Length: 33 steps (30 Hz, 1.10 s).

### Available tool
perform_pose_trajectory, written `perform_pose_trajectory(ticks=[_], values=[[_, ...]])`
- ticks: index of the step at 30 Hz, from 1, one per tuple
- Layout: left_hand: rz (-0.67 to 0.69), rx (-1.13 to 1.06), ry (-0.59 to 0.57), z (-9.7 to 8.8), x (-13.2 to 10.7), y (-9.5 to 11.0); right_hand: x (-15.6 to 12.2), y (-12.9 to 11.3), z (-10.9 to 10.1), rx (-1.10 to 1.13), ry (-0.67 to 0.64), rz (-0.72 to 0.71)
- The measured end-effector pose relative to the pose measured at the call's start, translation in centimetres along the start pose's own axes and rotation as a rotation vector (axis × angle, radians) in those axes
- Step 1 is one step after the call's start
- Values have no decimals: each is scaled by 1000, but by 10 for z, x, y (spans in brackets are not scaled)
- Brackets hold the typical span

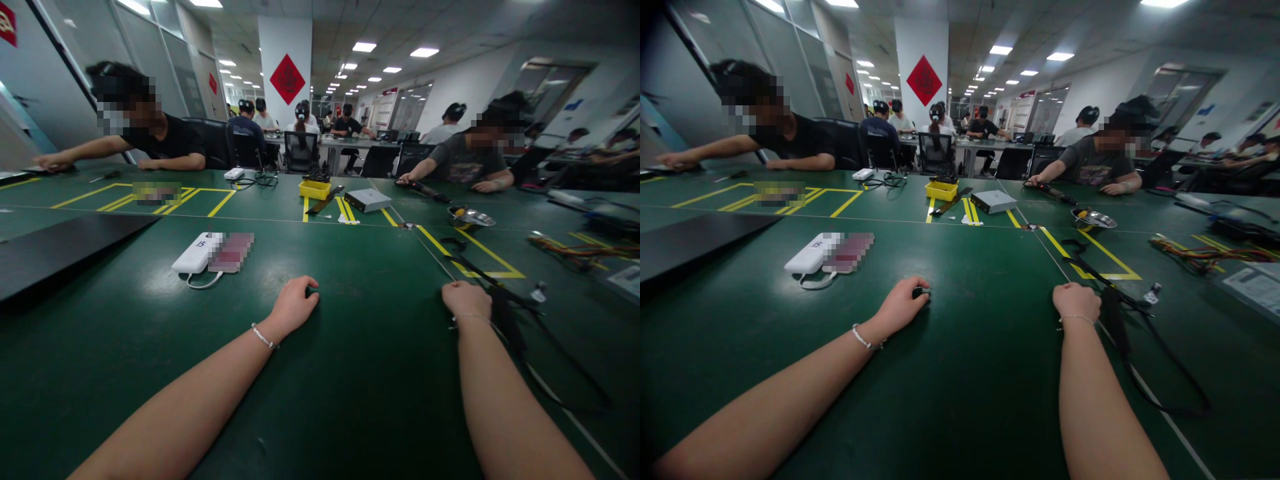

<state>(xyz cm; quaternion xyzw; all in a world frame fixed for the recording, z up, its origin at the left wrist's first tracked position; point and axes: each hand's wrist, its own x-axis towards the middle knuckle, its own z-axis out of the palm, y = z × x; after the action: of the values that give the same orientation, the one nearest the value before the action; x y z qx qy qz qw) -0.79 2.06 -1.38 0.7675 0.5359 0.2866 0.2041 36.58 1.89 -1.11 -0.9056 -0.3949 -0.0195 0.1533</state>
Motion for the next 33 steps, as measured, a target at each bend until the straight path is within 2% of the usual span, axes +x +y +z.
perform_pose_trajectory(ticks=[2, 4, 6, 9, 11, 14, 17, 19, 21, 23, 26, 29, 31, 33], values=[[1, 8, -6, 0, 0, 0, -1, -1, -2, 39, -23, 69], [5, 12, -14, 0, 0, 0, -4, -6, -4, 82, 18, 63], [6, 17, -20, 1, 1, 0, -11, -20, -5, 121, 128, -80], [12, 31, -35, 1, 1, -1, -33, -53, -2, 216, 233, -459], [27, 43, -49, 2, 1, -1, -57, -78, 3, 288, 179, -723], [92, 69, -69, 3, 1, -2, -99, -109, 12, 275, 3, -1050], [172, 121, -91, 6, 1, -2, -134, -125, 17, 186, -191, -1223], [198, 152, -106, 7, 1, -2, -142, -128, 17, 139, -282, -1273], [208, 170, -114, 6, 0, -2, -136, -126, 13, 121, -301, -1265], [209, 178, -120, 5, 0, -2, -118, -118, 6, 99, -242, -1181], [196, 177, -140, 3, -1, -1, -78, -94, -5, 3, -105, -910], [181, 175, -155, 2, -1, 0, -40, -61, -12, -92, -31, -607], [179, 171, -154, 1, -1, 0, -21, -40, -13, -131, -9, -463], [186, 160, -148, 1, -1, 1, -9, -23, -11, -150, -46, -374]])
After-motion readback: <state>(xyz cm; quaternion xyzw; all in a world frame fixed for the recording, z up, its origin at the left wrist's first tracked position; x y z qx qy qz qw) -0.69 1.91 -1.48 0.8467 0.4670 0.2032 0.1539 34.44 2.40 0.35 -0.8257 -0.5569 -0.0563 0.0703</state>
